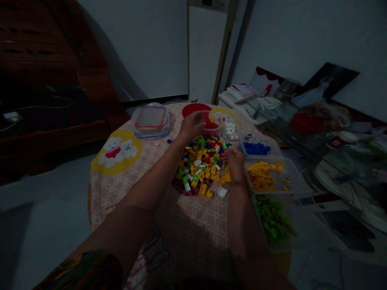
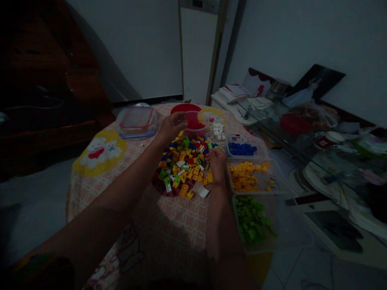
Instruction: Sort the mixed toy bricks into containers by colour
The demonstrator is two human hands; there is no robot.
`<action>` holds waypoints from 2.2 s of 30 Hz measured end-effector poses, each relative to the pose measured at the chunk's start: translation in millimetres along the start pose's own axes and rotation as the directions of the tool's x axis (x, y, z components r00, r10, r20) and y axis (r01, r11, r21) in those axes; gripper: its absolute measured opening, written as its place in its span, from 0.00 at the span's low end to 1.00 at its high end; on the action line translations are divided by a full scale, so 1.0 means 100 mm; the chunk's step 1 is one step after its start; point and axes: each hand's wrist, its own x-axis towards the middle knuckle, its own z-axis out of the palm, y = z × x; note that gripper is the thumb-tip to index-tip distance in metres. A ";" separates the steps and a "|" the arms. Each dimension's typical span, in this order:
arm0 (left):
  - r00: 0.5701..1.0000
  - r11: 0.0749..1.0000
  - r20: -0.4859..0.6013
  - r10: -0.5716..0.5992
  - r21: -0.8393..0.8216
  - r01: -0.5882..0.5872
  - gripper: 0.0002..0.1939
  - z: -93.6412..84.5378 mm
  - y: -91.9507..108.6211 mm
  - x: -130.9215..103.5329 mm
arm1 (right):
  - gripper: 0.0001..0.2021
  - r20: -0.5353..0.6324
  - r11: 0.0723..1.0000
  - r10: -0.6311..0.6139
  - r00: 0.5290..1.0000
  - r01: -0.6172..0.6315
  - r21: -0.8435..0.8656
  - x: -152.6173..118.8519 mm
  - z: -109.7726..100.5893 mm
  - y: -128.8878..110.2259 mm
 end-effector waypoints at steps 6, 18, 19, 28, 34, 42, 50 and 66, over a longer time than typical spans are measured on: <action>0.994 0.983 0.107 0.036 0.177 -0.055 0.18 -0.05 0.21 -0.55 | 0.05 -0.003 1.000 0.004 1.000 -0.004 0.010 0.00 0.01 0.00; 0.840 0.655 0.518 -0.159 0.692 -0.303 0.13 0.18 0.42 -1.04 | 0.06 -0.003 1.000 -0.030 1.000 0.030 -0.008 -0.01 0.00 0.01; 0.826 0.628 0.537 -0.172 0.705 -0.329 0.14 0.18 0.44 -1.05 | 0.06 -0.006 1.000 -0.029 1.000 0.029 -0.009 -0.01 0.00 0.01; 0.789 0.609 0.580 -0.201 0.705 -0.363 0.12 0.19 0.43 -1.07 | 0.06 0.002 0.999 -0.046 0.999 0.046 -0.018 0.01 -0.01 0.03; 0.824 0.638 0.527 -0.208 0.712 -0.294 0.12 0.18 0.44 -1.05 | 0.08 0.014 0.997 -0.068 0.998 0.068 -0.025 0.01 -0.02 0.06; 0.864 0.788 0.498 -0.077 0.562 -0.253 0.16 0.03 0.28 -0.95 | 0.09 0.016 0.997 -0.061 0.998 0.062 -0.055 0.00 -0.02 0.05; 0.871 0.853 0.489 -0.040 0.471 -0.225 0.15 -0.03 0.32 -0.96 | 0.08 0.003 0.998 -0.038 0.999 0.038 -0.051 -0.02 0.00 0.01; 0.998 0.996 -0.057 -0.022 0.085 0.026 0.30 0.05 0.01 0.09 | 0.07 0.002 1.000 -0.022 1.000 0.022 -0.011 0.00 0.00 0.02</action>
